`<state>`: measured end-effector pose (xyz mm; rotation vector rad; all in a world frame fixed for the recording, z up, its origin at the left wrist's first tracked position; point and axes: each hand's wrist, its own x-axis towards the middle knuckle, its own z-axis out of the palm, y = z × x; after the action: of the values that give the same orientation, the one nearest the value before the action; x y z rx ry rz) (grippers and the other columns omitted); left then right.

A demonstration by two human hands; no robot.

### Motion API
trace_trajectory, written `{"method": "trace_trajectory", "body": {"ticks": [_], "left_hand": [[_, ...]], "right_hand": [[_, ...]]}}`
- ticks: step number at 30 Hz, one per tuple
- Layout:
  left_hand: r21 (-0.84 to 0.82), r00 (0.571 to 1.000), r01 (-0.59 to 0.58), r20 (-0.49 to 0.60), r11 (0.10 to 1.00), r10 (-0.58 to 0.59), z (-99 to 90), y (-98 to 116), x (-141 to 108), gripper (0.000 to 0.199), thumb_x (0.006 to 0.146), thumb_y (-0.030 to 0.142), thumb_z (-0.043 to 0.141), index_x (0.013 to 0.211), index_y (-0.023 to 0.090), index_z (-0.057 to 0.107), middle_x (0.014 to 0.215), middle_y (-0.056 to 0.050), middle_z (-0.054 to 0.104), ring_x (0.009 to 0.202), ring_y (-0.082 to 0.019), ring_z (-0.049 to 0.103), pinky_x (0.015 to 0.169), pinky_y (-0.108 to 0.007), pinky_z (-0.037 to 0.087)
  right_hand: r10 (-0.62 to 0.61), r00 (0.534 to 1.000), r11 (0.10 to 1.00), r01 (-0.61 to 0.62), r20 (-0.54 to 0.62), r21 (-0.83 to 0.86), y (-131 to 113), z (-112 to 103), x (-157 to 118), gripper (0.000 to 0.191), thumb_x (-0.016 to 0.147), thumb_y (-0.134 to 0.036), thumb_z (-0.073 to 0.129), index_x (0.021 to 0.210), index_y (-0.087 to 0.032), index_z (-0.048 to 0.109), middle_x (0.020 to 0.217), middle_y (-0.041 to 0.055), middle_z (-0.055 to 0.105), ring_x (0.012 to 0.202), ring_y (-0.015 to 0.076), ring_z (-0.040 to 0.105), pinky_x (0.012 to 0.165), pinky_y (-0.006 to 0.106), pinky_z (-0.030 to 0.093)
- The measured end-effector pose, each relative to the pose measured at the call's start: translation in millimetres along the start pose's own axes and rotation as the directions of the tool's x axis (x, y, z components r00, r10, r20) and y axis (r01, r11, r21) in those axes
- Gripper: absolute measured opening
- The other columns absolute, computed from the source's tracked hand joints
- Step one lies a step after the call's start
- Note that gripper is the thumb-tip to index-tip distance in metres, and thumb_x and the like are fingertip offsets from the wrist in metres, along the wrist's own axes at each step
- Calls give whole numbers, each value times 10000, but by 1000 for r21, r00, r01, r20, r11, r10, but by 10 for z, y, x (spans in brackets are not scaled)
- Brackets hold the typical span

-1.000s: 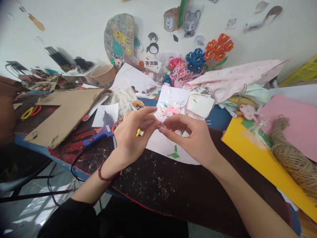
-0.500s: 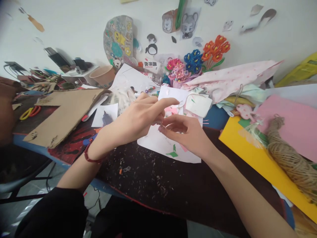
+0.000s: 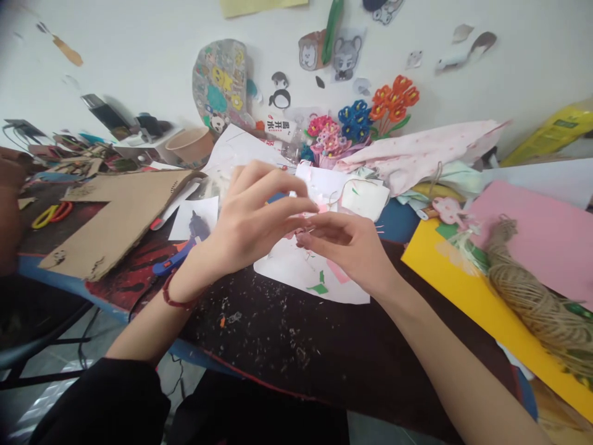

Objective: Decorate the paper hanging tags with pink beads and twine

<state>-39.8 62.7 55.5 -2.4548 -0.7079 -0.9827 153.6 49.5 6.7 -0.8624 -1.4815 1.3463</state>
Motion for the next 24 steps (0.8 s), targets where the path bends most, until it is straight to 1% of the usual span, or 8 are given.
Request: {"method": "trace_trajectory", "body": {"ticks": [2, 5, 8, 11, 15, 20, 22, 24], "left_hand": [[18, 1000, 8, 4, 1000, -8, -4, 31, -107, 96, 938, 246, 610, 1033, 255, 623, 1040, -18, 686, 969, -202, 556, 824, -381, 389], [29, 998, 63, 15, 998, -63, -3, 84, -203, 86, 943, 281, 609, 1018, 253, 639, 1016, -15, 704, 921, -194, 547, 797, -373, 369], [36, 993, 114, -30, 993, -113, 12, 133, -230, 71, 940, 276, 617, 996, 245, 647, 989, -4, 717, 888, -185, 557, 786, -372, 362], [48, 991, 113, -71, 992, -110, 36, 163, -237, 80, 924, 246, 638, 1004, 243, 642, 966, 7, 725, 856, -176, 566, 780, -372, 364], [72, 993, 94, -80, 993, -88, 63, 161, -262, 69, 927, 220, 627, 993, 238, 632, 939, 2, 728, 843, -176, 567, 776, -372, 366], [140, 994, 71, -87, 988, -59, 80, 179, -300, 54, 907, 209, 654, 949, 198, 622, 858, -3, 720, 793, -170, 570, 733, -358, 373], [154, 993, 103, -77, 983, -92, 93, 234, -318, 47, 921, 213, 634, 910, 180, 602, 782, -1, 695, 725, -152, 561, 683, -337, 373], [140, 982, 185, -56, 973, -178, 113, 320, -342, 73, 954, 213, 581, 896, 169, 579, 720, 4, 663, 663, -131, 551, 630, -302, 376]], "right_hand": [[-9, 1000, 1000, 9, 13, 2, -2, -6, -2, 243, 738, -298, 817, 967, -244, 755, 957, 20, 768, 904, 201, 740, 891, 379, 618], [-15, 1000, 1000, 16, 27, -9, -2, -7, -4, 252, 743, -327, 812, 973, -247, 752, 958, 24, 768, 925, 206, 738, 899, 380, 614], [-13, 1000, 1000, 13, 22, -13, -6, 3, -6, 254, 732, -321, 820, 966, -251, 753, 954, 22, 768, 918, 202, 740, 891, 371, 616], [-8, 1000, 1000, 8, 15, -16, -10, 13, -7, 245, 724, -314, 825, 949, -246, 755, 924, 21, 766, 898, 202, 742, 878, 371, 621], [-17, 1000, 1000, 17, 23, -16, -4, 5, -5, 231, 721, -309, 827, 932, -246, 757, 917, 18, 764, 888, 195, 738, 875, 362, 616], [9, 1000, 996, -9, -2, -84, -9, -8, -10, 224, 723, -332, 827, 908, -233, 749, 870, 24, 762, 811, 192, 739, 767, 338, 635], [-5, 1000, 995, 3, -19, -96, -10, 0, -18, 225, 720, -322, 830, 904, -227, 742, 879, 30, 763, 810, 192, 741, 773, 331, 638], [-23, 999, 996, 20, -35, -89, 1, 14, -29, 229, 718, -301, 833, 913, -227, 738, 903, 30, 762, 821, 187, 743, 804, 321, 636]]}}
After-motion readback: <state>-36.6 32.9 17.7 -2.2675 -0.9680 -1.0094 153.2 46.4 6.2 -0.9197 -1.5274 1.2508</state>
